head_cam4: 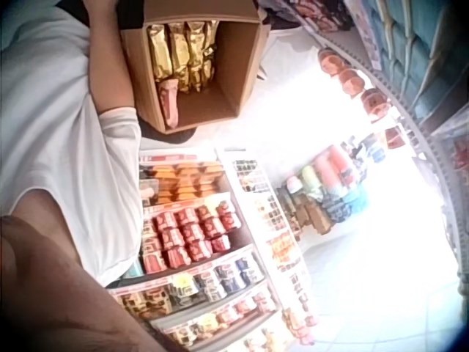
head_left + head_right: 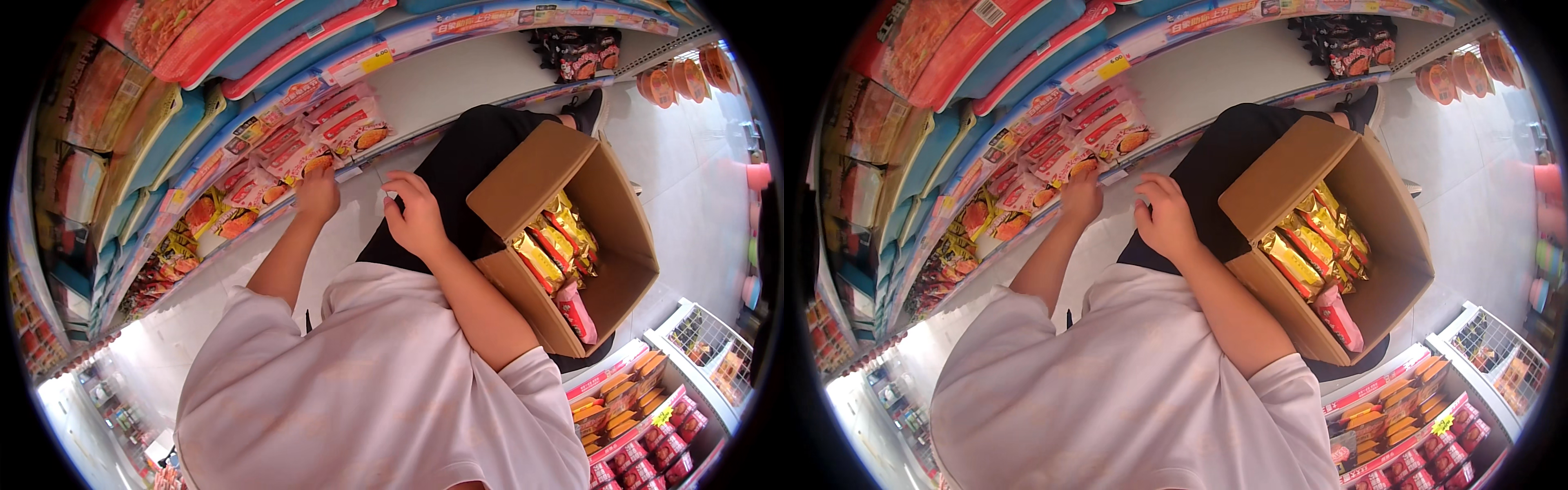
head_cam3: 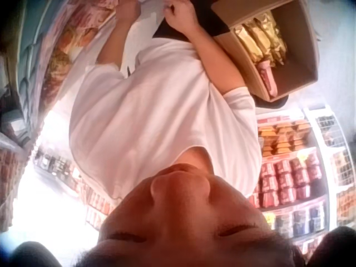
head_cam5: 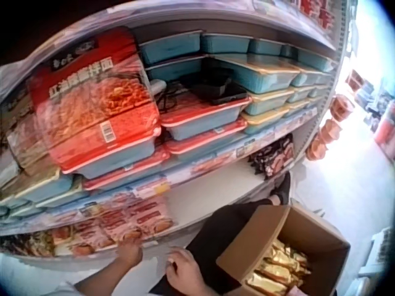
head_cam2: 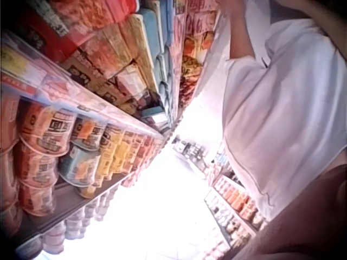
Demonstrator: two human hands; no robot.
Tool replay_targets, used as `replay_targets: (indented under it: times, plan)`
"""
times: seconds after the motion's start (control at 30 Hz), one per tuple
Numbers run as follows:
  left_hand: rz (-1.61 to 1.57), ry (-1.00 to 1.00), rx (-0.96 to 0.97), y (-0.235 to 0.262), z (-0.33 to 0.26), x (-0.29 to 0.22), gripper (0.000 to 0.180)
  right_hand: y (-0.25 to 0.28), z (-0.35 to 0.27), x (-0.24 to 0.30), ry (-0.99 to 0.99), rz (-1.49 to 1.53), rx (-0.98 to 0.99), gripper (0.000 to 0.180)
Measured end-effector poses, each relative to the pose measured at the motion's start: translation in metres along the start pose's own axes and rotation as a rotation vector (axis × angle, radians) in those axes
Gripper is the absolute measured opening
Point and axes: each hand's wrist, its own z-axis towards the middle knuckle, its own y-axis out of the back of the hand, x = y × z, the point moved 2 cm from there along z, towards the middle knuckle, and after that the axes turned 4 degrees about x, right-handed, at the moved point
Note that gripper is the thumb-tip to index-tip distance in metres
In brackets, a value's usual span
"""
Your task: The person sits on the floor in a store aisle and repeatedly takes packaged snack items from a cardboard box on their lap, placing them onto the adjacent shelf. They handle both pink and gold-wrapped snack packages one at a time, arranging them in rows on the shelf.
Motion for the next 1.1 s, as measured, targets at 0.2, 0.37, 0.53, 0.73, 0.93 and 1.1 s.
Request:
replay_targets:
  times: [0.2,0.37,0.53,0.73,0.93,1.1]
  plan:
    - [0.234,-0.034,-0.142,-0.029,-0.022,0.025,0.063,0.001,-0.001,0.001,-0.006,-0.015,0.010,0.021]
    - [0.070,0.083,-0.073,-0.024,0.001,0.028,0.061,0.003,-0.007,0.004,0.000,-0.036,0.008,0.021]
    - [0.026,0.078,-0.023,-0.008,0.008,0.042,0.056,0.006,-0.012,0.003,0.006,-0.063,-0.002,0.022]
    - [0.021,0.134,-0.065,-0.022,0.006,0.031,0.058,0.006,-0.010,0.006,0.022,-0.062,0.013,0.021]
    - [-0.052,0.123,0.009,-0.028,0.011,0.034,0.063,0.005,-0.012,0.004,0.032,-0.053,0.014,0.020]
    - [0.010,0.093,-0.038,-0.021,0.016,0.031,0.062,0.006,-0.013,0.002,0.022,-0.028,0.009,0.019]
